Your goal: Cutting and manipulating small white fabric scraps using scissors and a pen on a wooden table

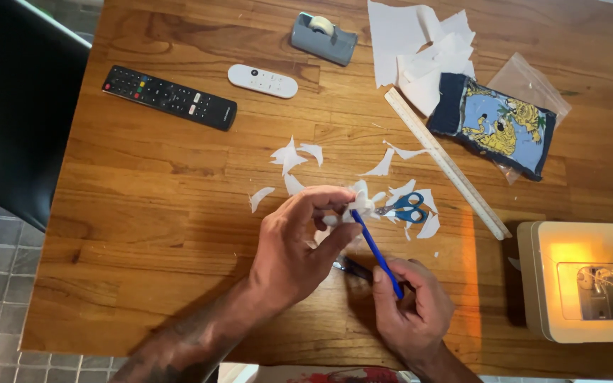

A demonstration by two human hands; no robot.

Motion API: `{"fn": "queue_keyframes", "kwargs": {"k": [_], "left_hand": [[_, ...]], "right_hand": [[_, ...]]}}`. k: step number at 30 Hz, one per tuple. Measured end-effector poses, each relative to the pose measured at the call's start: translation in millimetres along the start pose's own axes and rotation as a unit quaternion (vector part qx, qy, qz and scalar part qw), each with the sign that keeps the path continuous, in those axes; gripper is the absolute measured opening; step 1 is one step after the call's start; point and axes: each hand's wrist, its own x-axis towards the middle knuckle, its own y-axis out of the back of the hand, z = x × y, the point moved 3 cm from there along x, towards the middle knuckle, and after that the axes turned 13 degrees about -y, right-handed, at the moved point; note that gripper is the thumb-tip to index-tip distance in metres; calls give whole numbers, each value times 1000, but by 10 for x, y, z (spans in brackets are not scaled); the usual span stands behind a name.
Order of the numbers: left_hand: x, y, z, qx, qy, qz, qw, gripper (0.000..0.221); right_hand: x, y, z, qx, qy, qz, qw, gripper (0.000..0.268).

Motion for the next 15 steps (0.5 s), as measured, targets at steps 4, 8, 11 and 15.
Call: {"fn": "queue_keyframes", "kwargs": {"k": [4, 8, 11, 15], "left_hand": [[101, 43, 56, 52, -34, 23, 998, 13], [134, 55, 122, 5, -29, 46, 998, 7], [115, 43, 182, 0, -37, 31, 999, 5], [92, 42, 228, 65, -113, 32, 991, 4]], "right_hand": [[26, 1, -54, 19, -2, -7, 1000, 23], [5, -16, -59, 1, -9, -2, 1000, 22], [-40, 3, -44, -6, -22, 8, 1000, 21], [-48, -12, -58, -7, -32, 29, 999, 21]]}}
